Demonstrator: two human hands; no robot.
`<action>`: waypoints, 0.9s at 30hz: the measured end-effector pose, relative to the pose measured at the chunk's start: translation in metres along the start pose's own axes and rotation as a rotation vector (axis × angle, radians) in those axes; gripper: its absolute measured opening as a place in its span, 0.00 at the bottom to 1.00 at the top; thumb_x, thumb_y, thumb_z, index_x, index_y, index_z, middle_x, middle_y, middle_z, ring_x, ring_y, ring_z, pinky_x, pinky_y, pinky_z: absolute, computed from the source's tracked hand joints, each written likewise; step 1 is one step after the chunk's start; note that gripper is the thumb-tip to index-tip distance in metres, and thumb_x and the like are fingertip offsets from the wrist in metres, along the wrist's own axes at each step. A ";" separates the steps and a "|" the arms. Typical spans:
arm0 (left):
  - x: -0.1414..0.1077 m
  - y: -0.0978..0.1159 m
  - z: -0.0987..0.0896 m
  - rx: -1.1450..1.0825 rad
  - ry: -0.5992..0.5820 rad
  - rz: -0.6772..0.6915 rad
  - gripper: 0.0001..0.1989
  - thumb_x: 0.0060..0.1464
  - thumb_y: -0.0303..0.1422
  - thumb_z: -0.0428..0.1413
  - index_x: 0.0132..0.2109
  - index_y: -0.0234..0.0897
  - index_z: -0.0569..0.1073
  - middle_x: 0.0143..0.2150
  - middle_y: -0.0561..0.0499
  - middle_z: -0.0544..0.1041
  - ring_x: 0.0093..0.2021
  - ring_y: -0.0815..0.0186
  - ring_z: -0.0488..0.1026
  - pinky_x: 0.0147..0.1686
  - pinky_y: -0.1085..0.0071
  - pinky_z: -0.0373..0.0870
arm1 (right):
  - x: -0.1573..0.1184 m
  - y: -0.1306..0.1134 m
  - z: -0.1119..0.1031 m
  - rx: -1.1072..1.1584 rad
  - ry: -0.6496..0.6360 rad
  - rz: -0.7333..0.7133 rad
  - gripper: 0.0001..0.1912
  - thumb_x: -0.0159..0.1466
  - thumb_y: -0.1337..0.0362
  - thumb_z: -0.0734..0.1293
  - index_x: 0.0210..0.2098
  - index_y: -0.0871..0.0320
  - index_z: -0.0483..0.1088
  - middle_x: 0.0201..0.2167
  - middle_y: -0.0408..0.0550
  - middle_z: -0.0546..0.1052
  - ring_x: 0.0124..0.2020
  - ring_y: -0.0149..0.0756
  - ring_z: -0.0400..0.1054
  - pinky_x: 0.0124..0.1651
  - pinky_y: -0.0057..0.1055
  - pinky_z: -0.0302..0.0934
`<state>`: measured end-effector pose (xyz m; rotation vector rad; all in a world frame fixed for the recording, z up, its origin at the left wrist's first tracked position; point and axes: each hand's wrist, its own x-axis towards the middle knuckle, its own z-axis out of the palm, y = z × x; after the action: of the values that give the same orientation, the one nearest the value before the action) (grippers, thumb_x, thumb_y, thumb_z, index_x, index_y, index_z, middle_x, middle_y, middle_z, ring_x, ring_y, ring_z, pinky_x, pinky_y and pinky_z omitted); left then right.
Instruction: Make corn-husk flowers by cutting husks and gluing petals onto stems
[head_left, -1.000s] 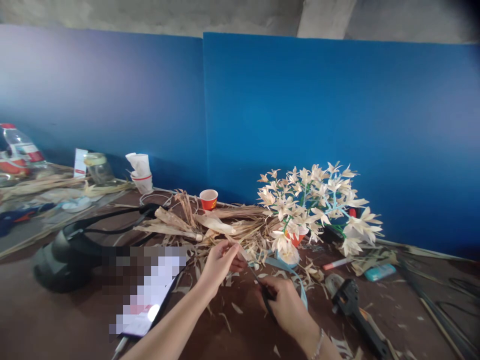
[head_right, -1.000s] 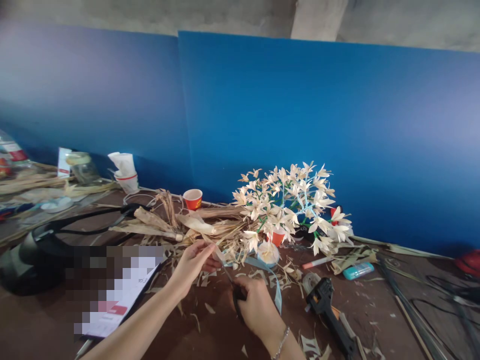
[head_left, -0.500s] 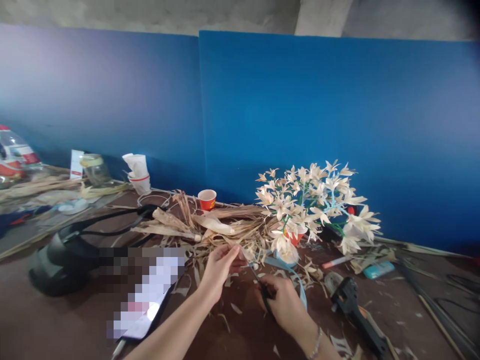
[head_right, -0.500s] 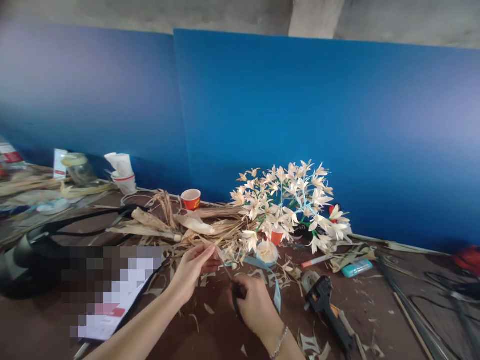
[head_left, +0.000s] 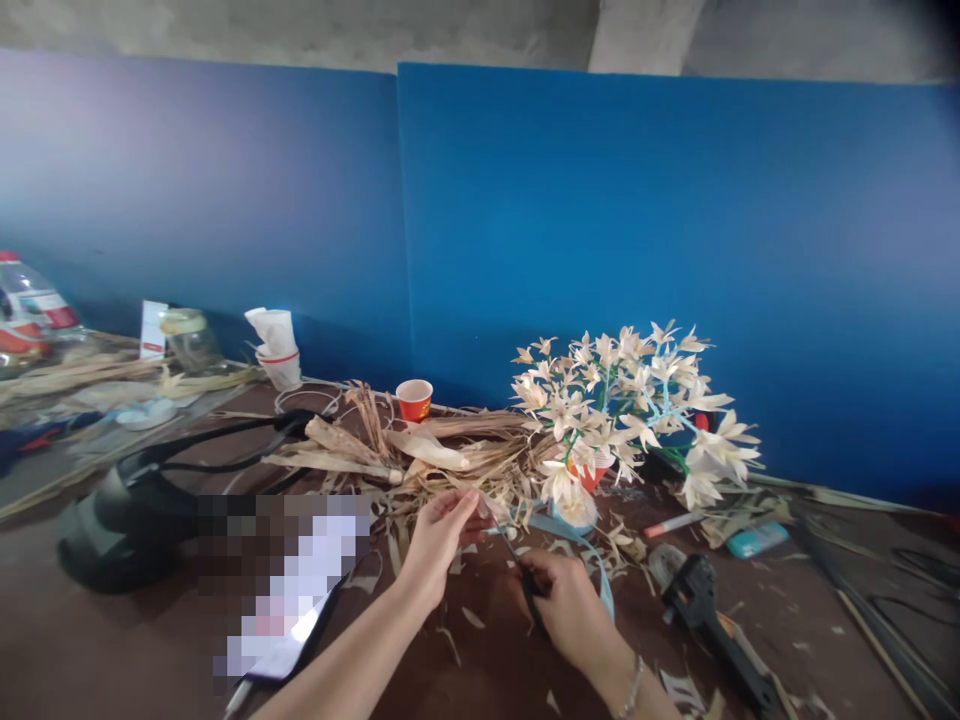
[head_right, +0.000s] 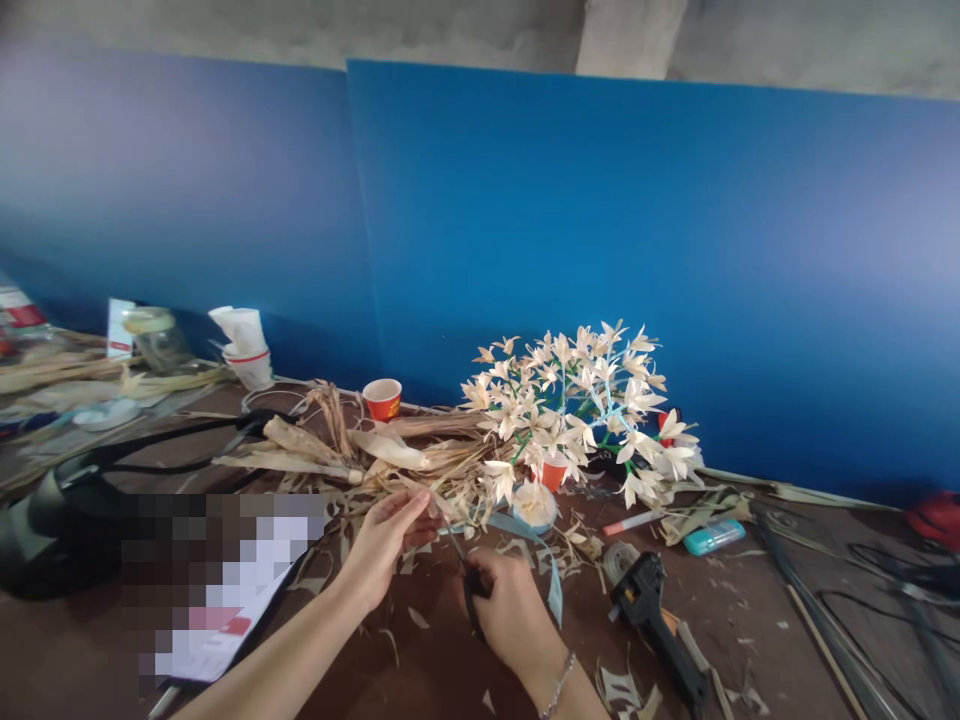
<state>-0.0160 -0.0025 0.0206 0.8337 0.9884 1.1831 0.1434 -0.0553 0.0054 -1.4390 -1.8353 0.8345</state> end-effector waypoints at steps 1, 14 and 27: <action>0.001 0.000 -0.001 0.006 0.004 0.026 0.16 0.40 0.44 0.61 0.27 0.33 0.71 0.24 0.50 0.77 0.27 0.65 0.74 0.27 0.74 0.68 | 0.000 0.000 0.000 0.002 -0.007 0.004 0.06 0.53 0.67 0.61 0.23 0.60 0.68 0.17 0.40 0.67 0.20 0.27 0.58 0.23 0.22 0.50; 0.007 0.013 -0.010 0.223 0.038 0.140 0.11 0.41 0.38 0.59 0.24 0.33 0.70 0.18 0.54 0.71 0.19 0.72 0.66 0.16 0.80 0.55 | -0.003 0.000 -0.002 0.351 -0.208 0.231 0.10 0.53 0.57 0.65 0.26 0.59 0.65 0.13 0.34 0.61 0.10 0.22 0.52 0.11 0.19 0.50; 0.004 0.017 -0.007 0.305 -0.093 0.052 0.12 0.44 0.39 0.56 0.24 0.33 0.72 0.16 0.55 0.69 0.17 0.73 0.65 0.15 0.79 0.52 | -0.002 -0.001 -0.008 0.402 -0.299 0.259 0.09 0.53 0.59 0.64 0.26 0.59 0.64 0.11 0.33 0.61 0.09 0.21 0.54 0.09 0.17 0.46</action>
<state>-0.0281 0.0050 0.0333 1.1519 1.0911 1.0405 0.1499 -0.0570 0.0105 -1.3562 -1.5764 1.5235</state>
